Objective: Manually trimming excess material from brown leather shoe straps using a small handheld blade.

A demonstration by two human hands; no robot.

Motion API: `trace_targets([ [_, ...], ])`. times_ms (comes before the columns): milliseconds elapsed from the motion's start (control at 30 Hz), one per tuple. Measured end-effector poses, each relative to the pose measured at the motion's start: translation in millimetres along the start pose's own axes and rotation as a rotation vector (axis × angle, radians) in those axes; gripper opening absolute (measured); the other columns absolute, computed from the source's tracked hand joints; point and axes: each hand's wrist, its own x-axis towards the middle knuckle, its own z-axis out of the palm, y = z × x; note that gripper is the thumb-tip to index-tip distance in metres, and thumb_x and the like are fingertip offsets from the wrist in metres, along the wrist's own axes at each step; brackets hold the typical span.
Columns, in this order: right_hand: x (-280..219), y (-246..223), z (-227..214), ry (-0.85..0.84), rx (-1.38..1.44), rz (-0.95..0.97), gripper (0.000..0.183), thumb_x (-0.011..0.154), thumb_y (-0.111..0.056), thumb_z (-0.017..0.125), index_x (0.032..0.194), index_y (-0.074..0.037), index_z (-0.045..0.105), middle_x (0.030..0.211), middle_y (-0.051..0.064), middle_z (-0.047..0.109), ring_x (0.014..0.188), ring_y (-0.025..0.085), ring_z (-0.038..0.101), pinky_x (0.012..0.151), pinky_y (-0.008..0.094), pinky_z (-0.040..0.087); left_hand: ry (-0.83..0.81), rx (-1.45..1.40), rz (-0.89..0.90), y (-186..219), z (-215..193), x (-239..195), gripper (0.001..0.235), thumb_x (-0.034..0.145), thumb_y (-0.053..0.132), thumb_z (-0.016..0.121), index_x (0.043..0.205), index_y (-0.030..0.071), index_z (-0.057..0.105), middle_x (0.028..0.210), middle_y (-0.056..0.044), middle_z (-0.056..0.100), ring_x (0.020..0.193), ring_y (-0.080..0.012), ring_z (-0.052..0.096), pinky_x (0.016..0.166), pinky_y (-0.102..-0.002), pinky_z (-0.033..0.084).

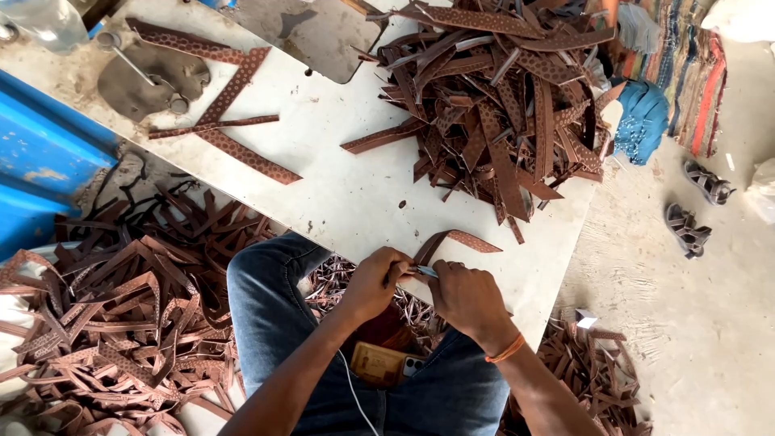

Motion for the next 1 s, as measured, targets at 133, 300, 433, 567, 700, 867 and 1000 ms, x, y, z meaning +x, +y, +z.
trace_targets([
  [133, 2, 5, 1, -0.009, -0.045, -0.045, 0.037, 0.103, -0.037, 0.055, 0.089, -0.004, 0.064, 0.055, 0.012, 0.062, 0.043, 0.028, 0.058, 0.044, 0.042, 0.044, 0.01, -0.002, 0.01, 1, -1, -1, 0.022, 0.106, 0.016, 0.05, 0.113, -0.002, 0.06, 0.103, -0.017, 0.069, 0.098, -0.0247, 0.079, 0.073, -0.037, 0.062],
  [300, 3, 4, -2, -0.047, -0.01, -0.023, 0.037, 0.103, -0.038, 0.054, 0.09, -0.005, 0.064, 0.053, 0.011, 0.06, 0.041, 0.028, 0.056, 0.043, 0.043, 0.043, 0.009, -0.013, 0.013, -4, 0, -1, 0.021, 0.107, 0.016, 0.05, 0.113, -0.002, 0.06, 0.103, -0.017, 0.069, 0.098, -0.0248, 0.079, 0.073, -0.038, 0.062],
  [433, 6, 3, -2, -0.049, -0.018, -0.043, 0.038, 0.104, -0.038, 0.054, 0.089, -0.005, 0.064, 0.053, 0.011, 0.06, 0.041, 0.028, 0.056, 0.044, 0.043, 0.043, 0.008, 0.011, 0.022, -3, 1, 0, 0.021, 0.107, 0.016, 0.05, 0.112, -0.002, 0.06, 0.103, -0.018, 0.068, 0.096, -0.0252, 0.079, 0.071, -0.038, 0.062],
  [567, 7, 0, -4, -0.165, -0.027, 0.038, 0.035, 0.105, -0.036, 0.052, 0.093, -0.005, 0.063, 0.058, 0.013, 0.064, 0.045, 0.031, 0.061, 0.047, 0.044, 0.046, 0.106, 0.228, 0.023, 0, 17, -11, 0.015, 0.103, 0.004, 0.05, 0.108, 0.001, 0.065, 0.104, -0.013, 0.071, 0.086, -0.0233, 0.076, 0.069, -0.032, 0.066],
  [700, 2, -2, 6, 0.062, 0.071, -0.147, 0.025, 0.095, -0.028, 0.059, 0.092, -0.004, 0.066, 0.066, 0.014, 0.068, 0.05, 0.034, 0.064, 0.046, 0.045, 0.048, 0.129, 0.72, 0.128, 38, 25, -31, 0.011, 0.098, 0.005, 0.062, 0.104, -0.004, 0.06, 0.107, -0.016, 0.064, 0.075, -0.0304, 0.071, 0.059, -0.038, 0.06],
  [867, 4, -2, 12, 0.015, 0.025, -0.052, 0.031, 0.1, -0.033, 0.059, 0.092, -0.003, 0.065, 0.064, 0.014, 0.067, 0.05, 0.032, 0.063, 0.049, 0.045, 0.048, 0.095, 0.714, 0.011, 39, 29, -29, 0.018, 0.093, -0.004, 0.062, 0.109, -0.007, 0.056, 0.121, -0.018, 0.057, 0.068, -0.0249, 0.071, 0.053, -0.029, 0.061],
  [1000, 4, 19, 35, -0.129, -0.012, 0.024, 0.034, 0.108, -0.037, 0.049, 0.098, -0.009, 0.065, 0.058, 0.011, 0.065, 0.045, 0.026, 0.058, 0.046, 0.042, 0.047, 0.148, 0.182, -0.259, 5, 2, -23, 0.03, 0.09, -0.007, 0.051, 0.119, -0.001, 0.052, 0.11, -0.013, 0.064, 0.091, -0.0233, 0.077, 0.059, -0.029, 0.068],
])
